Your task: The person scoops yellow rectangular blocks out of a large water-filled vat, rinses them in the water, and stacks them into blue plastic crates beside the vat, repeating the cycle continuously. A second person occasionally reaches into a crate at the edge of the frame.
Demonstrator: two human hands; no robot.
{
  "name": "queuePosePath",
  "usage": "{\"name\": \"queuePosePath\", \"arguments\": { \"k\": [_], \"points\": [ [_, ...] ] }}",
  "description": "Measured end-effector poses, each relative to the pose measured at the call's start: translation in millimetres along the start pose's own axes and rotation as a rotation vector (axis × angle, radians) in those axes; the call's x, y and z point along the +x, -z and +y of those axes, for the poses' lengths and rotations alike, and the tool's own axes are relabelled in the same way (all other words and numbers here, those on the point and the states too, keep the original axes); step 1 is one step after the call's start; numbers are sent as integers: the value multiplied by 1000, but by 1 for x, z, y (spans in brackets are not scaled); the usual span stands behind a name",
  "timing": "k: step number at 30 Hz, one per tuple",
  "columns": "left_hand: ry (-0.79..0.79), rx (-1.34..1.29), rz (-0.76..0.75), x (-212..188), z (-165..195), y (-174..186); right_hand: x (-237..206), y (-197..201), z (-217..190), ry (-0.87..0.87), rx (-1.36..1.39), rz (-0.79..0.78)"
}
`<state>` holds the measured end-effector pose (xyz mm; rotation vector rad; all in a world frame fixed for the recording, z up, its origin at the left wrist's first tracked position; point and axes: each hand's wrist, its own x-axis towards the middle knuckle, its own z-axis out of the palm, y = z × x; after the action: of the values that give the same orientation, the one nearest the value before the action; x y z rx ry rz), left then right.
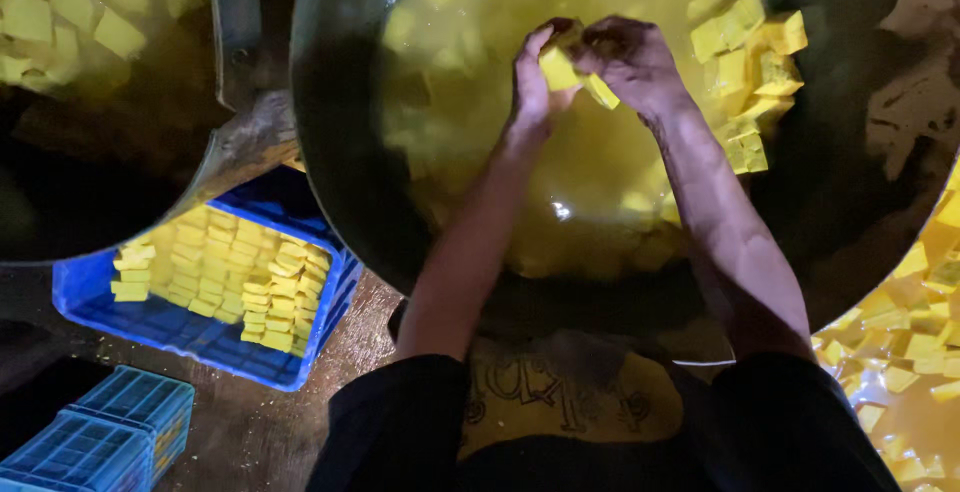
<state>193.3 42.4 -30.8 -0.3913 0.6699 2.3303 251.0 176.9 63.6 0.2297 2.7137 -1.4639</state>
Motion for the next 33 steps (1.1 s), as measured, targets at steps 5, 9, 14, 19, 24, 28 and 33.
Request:
{"name": "queuePosePath", "arguments": {
  "k": [5, 9, 14, 19, 24, 28, 33],
  "points": [
    [-167, -350, -8, -4, -25, -25, -2, -20, -22, 116, -176, 220],
    [-84, -446, -11, -8, 0, -27, 34, -28, -28, 43, -4, 47],
    [-432, -294, -333, -12, 110, -11, 79, -71, -51, -1, 423, -9],
    [-395, -266, -76, -43, 181, -25, 75, -143, -84, 186, -172, -76],
    [-443, -478, -423, -105, 199, -35, 75, -140, -84, -202, 17, -306],
    [-452, -460, -474, -125, 205, -35, 73, -128, -84, 45, 135, -317],
    [-521, -467, -458, -134, 210, -29, 72, -141, -95, 28, 444, -284]
  ]
}}
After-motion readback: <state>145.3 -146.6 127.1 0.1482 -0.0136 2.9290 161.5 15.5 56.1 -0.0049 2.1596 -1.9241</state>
